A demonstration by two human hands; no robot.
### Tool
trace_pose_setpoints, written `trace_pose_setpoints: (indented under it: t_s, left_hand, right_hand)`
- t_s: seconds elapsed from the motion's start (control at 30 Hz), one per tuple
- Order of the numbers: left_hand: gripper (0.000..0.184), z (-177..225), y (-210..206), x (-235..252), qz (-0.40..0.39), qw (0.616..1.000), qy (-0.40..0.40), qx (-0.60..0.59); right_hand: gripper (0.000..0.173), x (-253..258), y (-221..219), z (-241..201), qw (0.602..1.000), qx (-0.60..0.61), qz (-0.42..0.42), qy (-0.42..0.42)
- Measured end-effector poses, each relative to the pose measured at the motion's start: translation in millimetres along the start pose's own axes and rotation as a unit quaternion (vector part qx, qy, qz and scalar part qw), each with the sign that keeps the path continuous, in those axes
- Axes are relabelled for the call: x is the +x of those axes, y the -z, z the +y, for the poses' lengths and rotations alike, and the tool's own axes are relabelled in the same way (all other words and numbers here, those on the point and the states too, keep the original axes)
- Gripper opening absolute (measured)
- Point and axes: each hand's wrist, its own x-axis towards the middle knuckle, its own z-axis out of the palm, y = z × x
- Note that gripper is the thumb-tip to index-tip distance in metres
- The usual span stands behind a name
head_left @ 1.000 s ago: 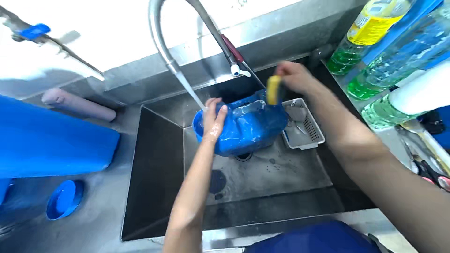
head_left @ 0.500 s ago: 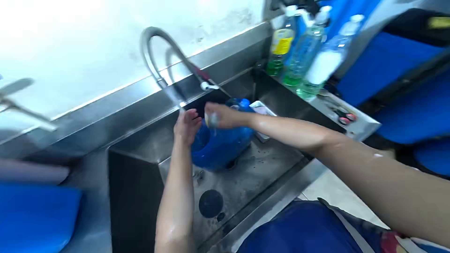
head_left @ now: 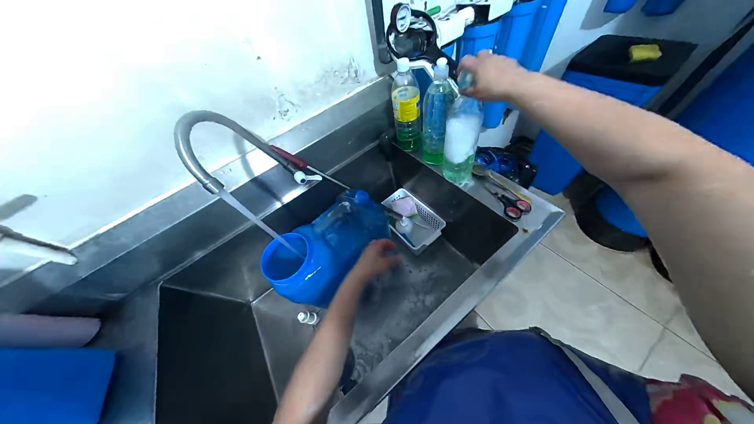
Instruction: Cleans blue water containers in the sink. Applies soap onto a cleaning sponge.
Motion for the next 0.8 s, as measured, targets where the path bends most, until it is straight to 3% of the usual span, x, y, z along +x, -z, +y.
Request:
trace_pose_setpoints:
  t_s: [0.1,0.17,0.23,0.3,0.37,0.4,0.47,0.53,0.57,0.67,0.8]
  left_hand:
    - [0.076,50,-24,25,0.06,0.997,-0.04,0.007]
    - [0.098,72,-32,49,0.166,0.982,-0.081,-0.028]
    - [0.111,88,-35,67,0.298,0.945,-0.129,-0.045]
    - [0.101,100,-21,68,0.409,0.901,-0.144,0.004]
    - [0.084,106,13,51,0.389,0.894,-0.114,0.193]
    - [0.078,113,30,40,0.349,0.888,-0.082,0.29]
    - [0.07,127,55,24,0.273,0.85,-0.039,0.448]
    - [0.065,142,71,13,0.225,0.804,-0.018,0.55]
    - [0.062,151,76,9,0.211,0.786,-0.009,0.582]
    - [0.052,177,85,-1,0.187,0.737,0.015,0.65]
    - [0.047,205,83,-6,0.173,0.712,0.037,0.68]
  right_hand:
    - [0.043,-32,-10,-52,0.987,0.009,-0.032,0.157]
    - [0.036,-54,-8,-75,0.966,0.048,-0.01,0.253]
    - [0.036,-66,7,-74,0.95,0.156,0.027,0.269]
    - [0.037,-69,-1,-44,0.91,0.332,0.116,0.22]
    - [0.035,-70,-59,-8,0.817,0.545,0.16,0.102]
    - [0.032,-74,-96,2,0.753,0.645,0.127,0.02]
    - [0.025,-84,-166,10,0.61,0.779,-0.03,-0.143]
    - [0.03,-91,-223,9,0.458,0.848,-0.158,-0.214]
    - [0.037,-92,-241,7,0.408,0.863,-0.193,-0.228]
    - [0.048,-90,-262,6,0.361,0.87,-0.228,-0.248]
    - [0.062,-84,-263,16,0.339,0.88,-0.226,-0.246]
